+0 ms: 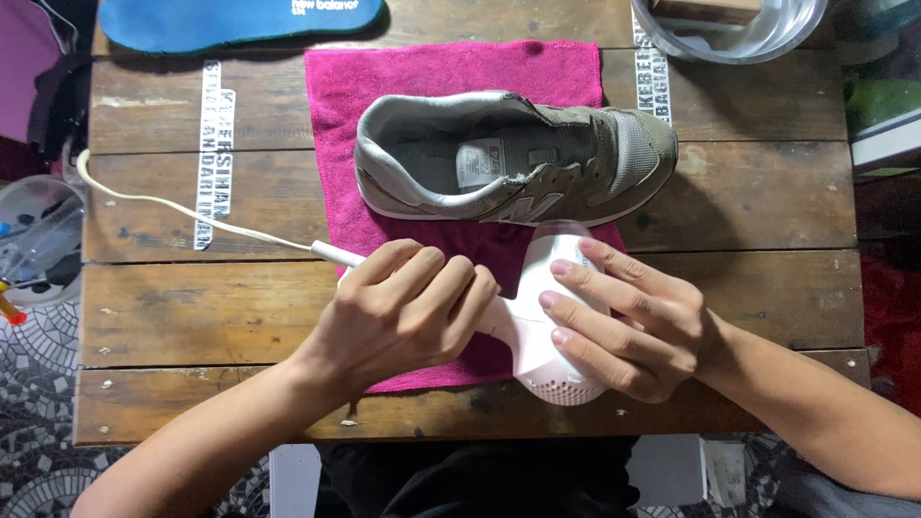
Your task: Drying and heat-treating the interior of a sneaker using a handheld hairdryer and a small iron on a workbench.
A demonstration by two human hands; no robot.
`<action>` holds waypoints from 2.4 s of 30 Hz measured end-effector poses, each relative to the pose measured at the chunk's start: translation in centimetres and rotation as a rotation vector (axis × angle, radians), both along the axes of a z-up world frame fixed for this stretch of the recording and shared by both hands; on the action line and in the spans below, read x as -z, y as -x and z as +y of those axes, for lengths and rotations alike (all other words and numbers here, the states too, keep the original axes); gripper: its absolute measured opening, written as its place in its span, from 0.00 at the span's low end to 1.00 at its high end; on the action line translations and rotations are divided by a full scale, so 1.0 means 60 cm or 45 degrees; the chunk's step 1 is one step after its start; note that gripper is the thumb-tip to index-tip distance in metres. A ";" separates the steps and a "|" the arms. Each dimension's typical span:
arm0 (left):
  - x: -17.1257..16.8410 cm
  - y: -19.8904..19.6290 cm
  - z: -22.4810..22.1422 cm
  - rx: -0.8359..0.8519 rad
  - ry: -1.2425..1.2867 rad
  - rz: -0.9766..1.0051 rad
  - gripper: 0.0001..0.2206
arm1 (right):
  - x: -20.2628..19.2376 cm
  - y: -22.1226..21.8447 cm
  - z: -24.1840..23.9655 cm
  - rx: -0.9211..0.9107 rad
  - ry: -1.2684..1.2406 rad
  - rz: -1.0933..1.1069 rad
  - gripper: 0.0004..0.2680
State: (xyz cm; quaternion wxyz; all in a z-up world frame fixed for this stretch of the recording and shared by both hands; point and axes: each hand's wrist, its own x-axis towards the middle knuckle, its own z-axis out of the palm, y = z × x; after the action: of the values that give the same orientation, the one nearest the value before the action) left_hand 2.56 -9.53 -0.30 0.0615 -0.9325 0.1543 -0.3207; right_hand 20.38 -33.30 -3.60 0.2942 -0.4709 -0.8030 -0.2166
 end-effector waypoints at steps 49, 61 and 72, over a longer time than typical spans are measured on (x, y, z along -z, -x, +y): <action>0.033 -0.013 0.157 -0.285 0.615 0.371 0.20 | -0.043 -0.084 -0.071 0.215 0.212 0.286 0.06; 0.020 -0.012 0.148 -0.229 0.690 0.352 0.19 | -0.045 -0.054 -0.053 0.017 0.186 0.131 0.05; -0.020 0.022 0.107 -0.233 0.241 0.075 0.35 | -0.022 -0.021 -0.010 -0.024 0.111 0.109 0.06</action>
State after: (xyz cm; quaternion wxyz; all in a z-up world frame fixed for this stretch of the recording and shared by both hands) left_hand 1.22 -3.12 0.91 -0.0025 -0.9533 0.0394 -0.2993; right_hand 21.65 -33.93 -2.26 0.3093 -0.4846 -0.8028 -0.1582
